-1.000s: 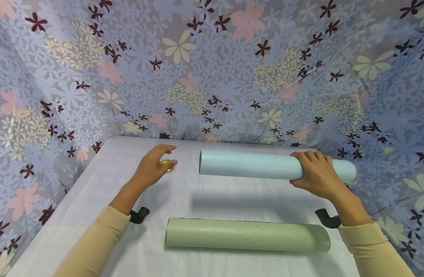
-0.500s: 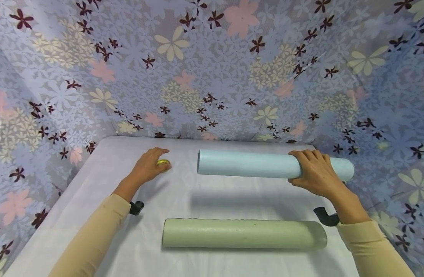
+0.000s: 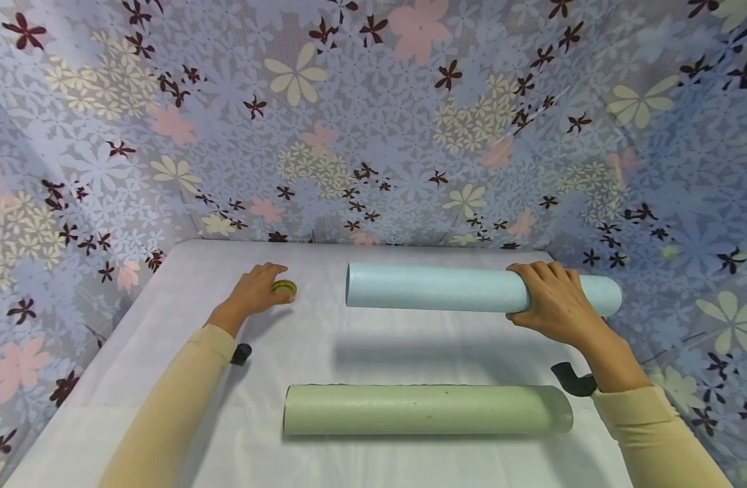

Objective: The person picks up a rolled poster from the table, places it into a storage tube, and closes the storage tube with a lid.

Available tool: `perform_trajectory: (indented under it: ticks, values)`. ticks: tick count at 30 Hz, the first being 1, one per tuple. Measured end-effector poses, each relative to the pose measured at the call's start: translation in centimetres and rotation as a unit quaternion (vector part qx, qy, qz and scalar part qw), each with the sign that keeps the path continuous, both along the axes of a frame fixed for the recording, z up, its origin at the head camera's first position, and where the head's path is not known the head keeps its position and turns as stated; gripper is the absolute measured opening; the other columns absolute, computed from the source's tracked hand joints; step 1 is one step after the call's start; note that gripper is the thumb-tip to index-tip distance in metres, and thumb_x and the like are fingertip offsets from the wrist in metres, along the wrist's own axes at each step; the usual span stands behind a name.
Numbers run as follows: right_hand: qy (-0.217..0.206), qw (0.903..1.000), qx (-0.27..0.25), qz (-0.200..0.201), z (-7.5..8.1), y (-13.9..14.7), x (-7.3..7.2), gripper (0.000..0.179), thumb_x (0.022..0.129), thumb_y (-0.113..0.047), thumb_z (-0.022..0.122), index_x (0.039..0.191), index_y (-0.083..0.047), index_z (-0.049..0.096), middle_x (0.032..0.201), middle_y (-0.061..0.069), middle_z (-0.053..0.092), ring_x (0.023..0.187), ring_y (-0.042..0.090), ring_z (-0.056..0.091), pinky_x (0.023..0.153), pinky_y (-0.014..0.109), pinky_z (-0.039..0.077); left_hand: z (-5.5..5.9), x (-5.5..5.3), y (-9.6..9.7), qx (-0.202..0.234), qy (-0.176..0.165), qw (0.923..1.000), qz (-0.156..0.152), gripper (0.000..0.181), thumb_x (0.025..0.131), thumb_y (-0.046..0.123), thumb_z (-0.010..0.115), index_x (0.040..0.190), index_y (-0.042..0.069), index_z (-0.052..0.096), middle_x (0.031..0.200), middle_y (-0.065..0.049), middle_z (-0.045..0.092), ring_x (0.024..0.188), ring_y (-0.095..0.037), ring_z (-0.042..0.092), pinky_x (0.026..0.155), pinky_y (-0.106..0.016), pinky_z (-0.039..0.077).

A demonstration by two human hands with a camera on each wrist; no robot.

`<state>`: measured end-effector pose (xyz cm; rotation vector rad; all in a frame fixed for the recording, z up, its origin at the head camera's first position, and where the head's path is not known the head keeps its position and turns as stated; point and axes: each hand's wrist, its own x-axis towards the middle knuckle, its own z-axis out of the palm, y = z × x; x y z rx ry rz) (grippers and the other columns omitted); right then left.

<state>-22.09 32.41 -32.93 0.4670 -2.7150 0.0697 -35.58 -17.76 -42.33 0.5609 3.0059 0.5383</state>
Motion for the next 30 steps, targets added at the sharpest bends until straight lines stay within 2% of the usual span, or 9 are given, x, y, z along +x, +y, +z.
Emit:
perform_trajectory:
  ticks: [15, 30]
  values:
    - [-0.001, 1.0, 0.004, -0.005, -0.1, 0.0, 0.0, 0.08, 0.06, -0.027, 0.087, 0.129, -0.01, 0.048, 0.118, 0.021, 0.056, 0.107, 0.044, 0.046, 0.083, 0.057, 0.033, -1.2, -1.4, -0.7, 0.003, -0.063, 0.9979, 0.014, 0.076, 0.087, 0.041, 0.065, 0.145, 0.004, 0.032, 0.148, -0.025, 0.031, 0.136, -0.046, 0.026, 0.107, -0.067, 0.023]
    - [-0.005, 0.9999, 0.006, -0.007, -0.2, 0.0, 0.0, 0.08, 0.06, -0.027, 0.086, 0.128, -0.011, 0.048, 0.118, 0.021, 0.056, 0.108, 0.044, 0.046, 0.084, 0.059, 0.033, -2.0, -2.0, -0.5, -0.009, -0.075, 0.997, 0.016, 0.076, 0.085, 0.04, 0.066, 0.144, 0.003, 0.035, 0.147, -0.024, 0.034, 0.133, -0.043, 0.031, 0.108, -0.065, 0.024]
